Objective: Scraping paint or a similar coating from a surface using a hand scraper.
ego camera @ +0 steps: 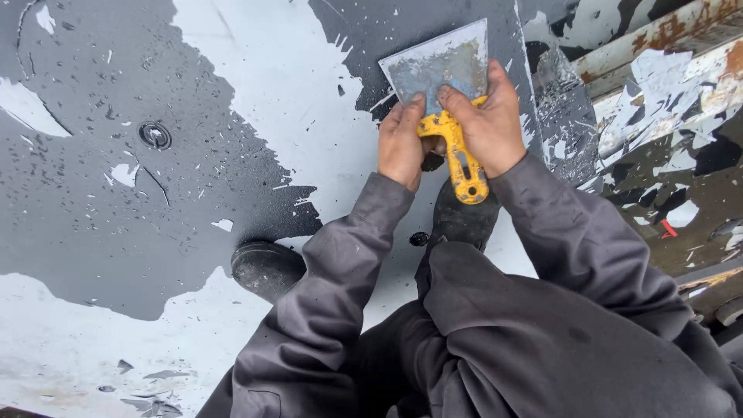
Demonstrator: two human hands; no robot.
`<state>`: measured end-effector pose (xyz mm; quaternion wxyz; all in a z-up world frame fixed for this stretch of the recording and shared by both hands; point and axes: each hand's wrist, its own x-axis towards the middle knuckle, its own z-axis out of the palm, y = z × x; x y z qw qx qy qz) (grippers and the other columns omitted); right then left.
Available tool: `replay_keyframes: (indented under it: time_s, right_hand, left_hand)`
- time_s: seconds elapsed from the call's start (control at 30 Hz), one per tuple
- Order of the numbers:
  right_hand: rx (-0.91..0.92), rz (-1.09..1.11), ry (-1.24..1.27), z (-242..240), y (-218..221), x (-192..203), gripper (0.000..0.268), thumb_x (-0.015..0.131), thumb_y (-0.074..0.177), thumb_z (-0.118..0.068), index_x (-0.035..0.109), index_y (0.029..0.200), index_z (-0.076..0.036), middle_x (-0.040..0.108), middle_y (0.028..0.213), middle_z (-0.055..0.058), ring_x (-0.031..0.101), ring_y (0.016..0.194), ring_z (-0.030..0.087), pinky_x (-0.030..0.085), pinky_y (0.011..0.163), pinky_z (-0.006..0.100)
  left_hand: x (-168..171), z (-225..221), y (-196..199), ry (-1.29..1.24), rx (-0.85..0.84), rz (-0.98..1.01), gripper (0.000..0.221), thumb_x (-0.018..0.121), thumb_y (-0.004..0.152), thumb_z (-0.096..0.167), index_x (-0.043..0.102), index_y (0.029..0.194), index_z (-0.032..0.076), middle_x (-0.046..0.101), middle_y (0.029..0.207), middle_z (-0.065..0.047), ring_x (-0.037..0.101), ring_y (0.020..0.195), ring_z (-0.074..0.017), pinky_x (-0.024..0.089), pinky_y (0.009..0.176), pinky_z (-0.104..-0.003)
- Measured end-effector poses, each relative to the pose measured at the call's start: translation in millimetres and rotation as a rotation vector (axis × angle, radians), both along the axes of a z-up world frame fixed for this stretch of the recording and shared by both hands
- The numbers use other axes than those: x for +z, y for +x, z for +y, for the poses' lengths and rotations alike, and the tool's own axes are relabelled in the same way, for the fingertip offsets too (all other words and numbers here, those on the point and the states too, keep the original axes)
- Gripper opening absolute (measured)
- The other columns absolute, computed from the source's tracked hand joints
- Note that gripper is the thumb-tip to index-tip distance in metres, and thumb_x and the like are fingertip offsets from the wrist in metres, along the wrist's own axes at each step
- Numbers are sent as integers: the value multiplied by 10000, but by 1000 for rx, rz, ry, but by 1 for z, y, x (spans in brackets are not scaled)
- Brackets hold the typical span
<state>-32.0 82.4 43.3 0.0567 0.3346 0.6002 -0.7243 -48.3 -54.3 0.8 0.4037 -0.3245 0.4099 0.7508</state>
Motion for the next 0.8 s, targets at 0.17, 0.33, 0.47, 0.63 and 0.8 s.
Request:
replay_keyframes:
  time_s: [0.17,0.33,0.47,0.63,0.8]
  right_hand:
    - [225,-15,251,49,15,43,323,711,1031,21,507,1281,30,674,1170,121,655,1004,165,571,850,325]
    - [471,24,426,71,9,60,329,721,1094,-9,515,1342,55,688,1216,144,686,1100,180,610,866,313]
    - [623,90,710,69,-9,64,397,734,1016,-19,496,1330,36,715,1124,185,756,933,280,630,701,364]
    - [608,-63,580,64,-15,63,414,718,1068,-64,478,1397,8,751,1130,158,758,743,249,621,610,339]
    - [656,118,604,53,16,21,387,733,1050,-136,482,1313,-4,749,1104,165,783,888,310,631,758,374]
  left_hand:
    - [22,10,46,76,-243,-16,469,548,1055,421,627,1178,-25,729,1038,-126,729,878,-183,608,793,-313]
    - [31,2,54,50,-417,79,454,540,1059,410,649,1186,-13,758,1051,-132,742,943,-183,585,803,-299]
    - [24,-9,49,-47,-315,201,338,585,1059,311,642,1151,-9,749,1020,-106,733,913,-156,590,809,-291]
    - [33,-17,44,-208,-365,240,254,585,1042,255,647,1059,9,747,878,-71,714,743,-128,561,659,-283]
    - [68,-8,55,-480,-675,474,347,642,1043,280,623,819,16,644,612,-83,685,553,-131,526,536,-318]
